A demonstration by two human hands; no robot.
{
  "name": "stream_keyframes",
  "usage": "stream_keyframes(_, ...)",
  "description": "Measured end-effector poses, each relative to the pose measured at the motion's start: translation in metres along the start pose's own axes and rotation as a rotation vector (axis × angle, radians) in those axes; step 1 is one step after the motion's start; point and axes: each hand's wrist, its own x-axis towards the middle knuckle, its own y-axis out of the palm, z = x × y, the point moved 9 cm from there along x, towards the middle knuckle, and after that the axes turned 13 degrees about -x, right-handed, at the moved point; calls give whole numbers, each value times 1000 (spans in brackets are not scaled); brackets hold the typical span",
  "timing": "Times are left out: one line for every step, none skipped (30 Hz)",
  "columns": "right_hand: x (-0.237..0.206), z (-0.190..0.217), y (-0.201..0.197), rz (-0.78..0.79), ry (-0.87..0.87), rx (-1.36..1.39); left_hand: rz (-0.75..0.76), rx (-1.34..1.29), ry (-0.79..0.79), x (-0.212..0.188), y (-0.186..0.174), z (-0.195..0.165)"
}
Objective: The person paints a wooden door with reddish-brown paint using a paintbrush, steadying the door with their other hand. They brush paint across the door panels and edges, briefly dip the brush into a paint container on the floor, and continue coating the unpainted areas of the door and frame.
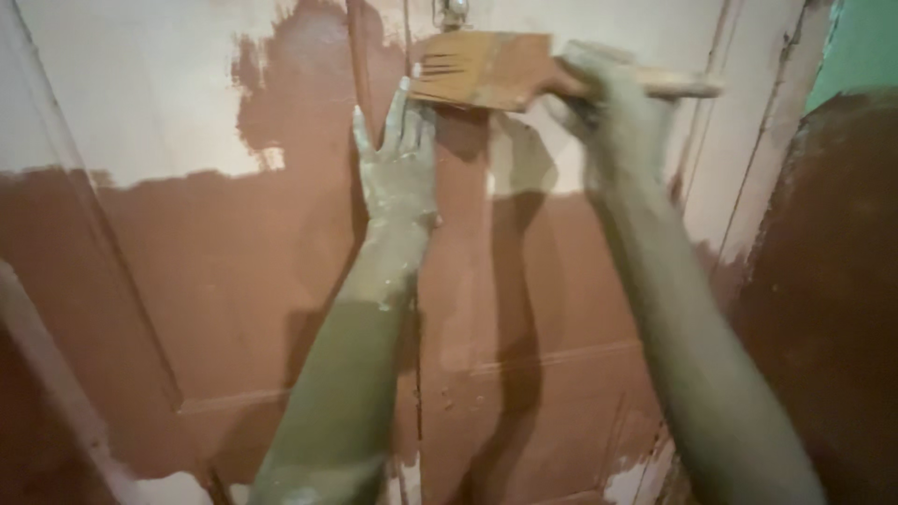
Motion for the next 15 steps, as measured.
stream_keyframes(6,-12,8,-15,52,53,-26,3,5,-2,-6,-1)
stream_keyframes(11,-21,11,-33,106,106,-50,7,11,-4,-11,-1)
stream_keyframes(11,-26,4,-105,109,159,-69,11,19,-7,-15,-2)
stream_keyframes(9,-30,-3,-175,115,211,-99,0,25,-9,-18,-4)
stream_keyframes(5,-34,-10,-244,119,266,-133,-10,28,-11,-22,-4)
stream_keyframes(-2,-36,-15,-250,122,257,-170,-18,32,-12,-25,-4)
stream_keyframes(-9,-37,-19,-257,124,251,-170,-1,31,-12,-25,-4)
stream_keyframes(-14,-37,-21,-261,124,245,-172,17,29,-12,-25,-4)
stream_keyframes(-16,-38,-17,-232,138,249,-176,33,26,-11,-26,-3)
stream_keyframes(-16,-37,-10,-201,151,253,-127,15,20,-10,-22,-2)
stream_keyframes(-15,-37,-4,-171,164,253,-77,-6,15,-8,-18,-1)
stream_keyframes(-11,-38,2,-181,183,266,-26,-29,15,-8,-14,-1)
stream_keyframes(-7,-39,8,-195,204,278,-50,-27,17,-7,-17,-1)
stream_keyframes(-7,-42,9,-210,227,289,-72,-24,18,-8,-20,-2)
stream_keyframes(-7,-43,6,-266,223,335,-92,-21,17,-10,-22,-3)
